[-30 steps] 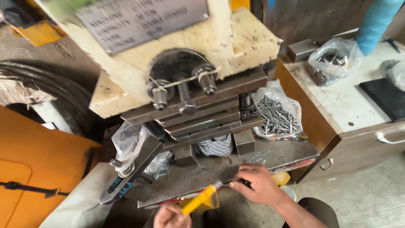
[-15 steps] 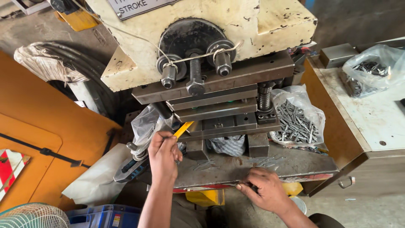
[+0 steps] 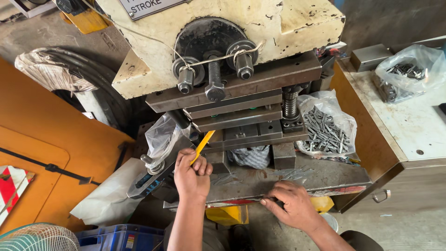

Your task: The person operates a manual metal press in a workshop, repeatedly placing small metal pieces into the press die and using a yellow-handled tool to assist with positioning and removal. The person collects the processed metal pieces into a plastic bag on the machine table.

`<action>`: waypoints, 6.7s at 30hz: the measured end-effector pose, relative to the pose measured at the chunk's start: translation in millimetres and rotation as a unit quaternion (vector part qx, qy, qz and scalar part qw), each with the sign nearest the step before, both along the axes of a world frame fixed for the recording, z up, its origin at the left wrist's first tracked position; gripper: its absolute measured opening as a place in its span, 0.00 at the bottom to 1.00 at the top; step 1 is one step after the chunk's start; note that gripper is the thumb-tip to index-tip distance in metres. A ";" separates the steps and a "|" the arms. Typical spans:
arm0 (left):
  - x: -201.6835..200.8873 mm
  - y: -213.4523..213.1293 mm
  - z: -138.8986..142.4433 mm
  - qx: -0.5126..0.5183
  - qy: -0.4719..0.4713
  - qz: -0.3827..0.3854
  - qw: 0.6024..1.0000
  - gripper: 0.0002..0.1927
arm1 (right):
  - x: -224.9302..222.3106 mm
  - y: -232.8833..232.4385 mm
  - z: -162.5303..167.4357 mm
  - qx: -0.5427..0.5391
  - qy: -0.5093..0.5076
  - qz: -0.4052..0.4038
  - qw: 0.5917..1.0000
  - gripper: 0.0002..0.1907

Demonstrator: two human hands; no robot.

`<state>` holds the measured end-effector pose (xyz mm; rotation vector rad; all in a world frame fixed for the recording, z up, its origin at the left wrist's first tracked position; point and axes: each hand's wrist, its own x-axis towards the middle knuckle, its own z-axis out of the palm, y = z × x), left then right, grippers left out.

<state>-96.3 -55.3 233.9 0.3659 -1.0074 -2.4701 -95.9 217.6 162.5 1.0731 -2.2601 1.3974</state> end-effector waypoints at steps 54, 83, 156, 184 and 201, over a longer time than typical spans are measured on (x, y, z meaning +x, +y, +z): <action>-17.6 -7.4 17.7 -0.130 -0.046 -0.063 0.988 0.05 | -0.3 -3.3 -1.6 0.008 0.022 -0.014 1.000 0.11; 110.7 -4.9 -149.3 0.008 0.062 -0.283 0.957 0.05 | -3.5 -43.5 77.7 0.081 0.198 -0.098 0.972 0.16; 43.8 33.6 -233.0 -0.454 0.034 -0.373 0.808 0.10 | -16.2 -238.0 169.7 -0.026 0.271 -0.050 0.961 0.10; 64.8 38.2 -224.1 -0.488 -0.091 -0.389 0.776 0.08 | -100.7 -134.7 113.1 0.394 0.041 -0.186 0.899 0.46; 71.2 33.5 -216.4 -0.495 -0.082 -0.384 0.775 0.10 | -170.5 -104.8 96.4 0.455 -0.103 -0.195 0.863 0.46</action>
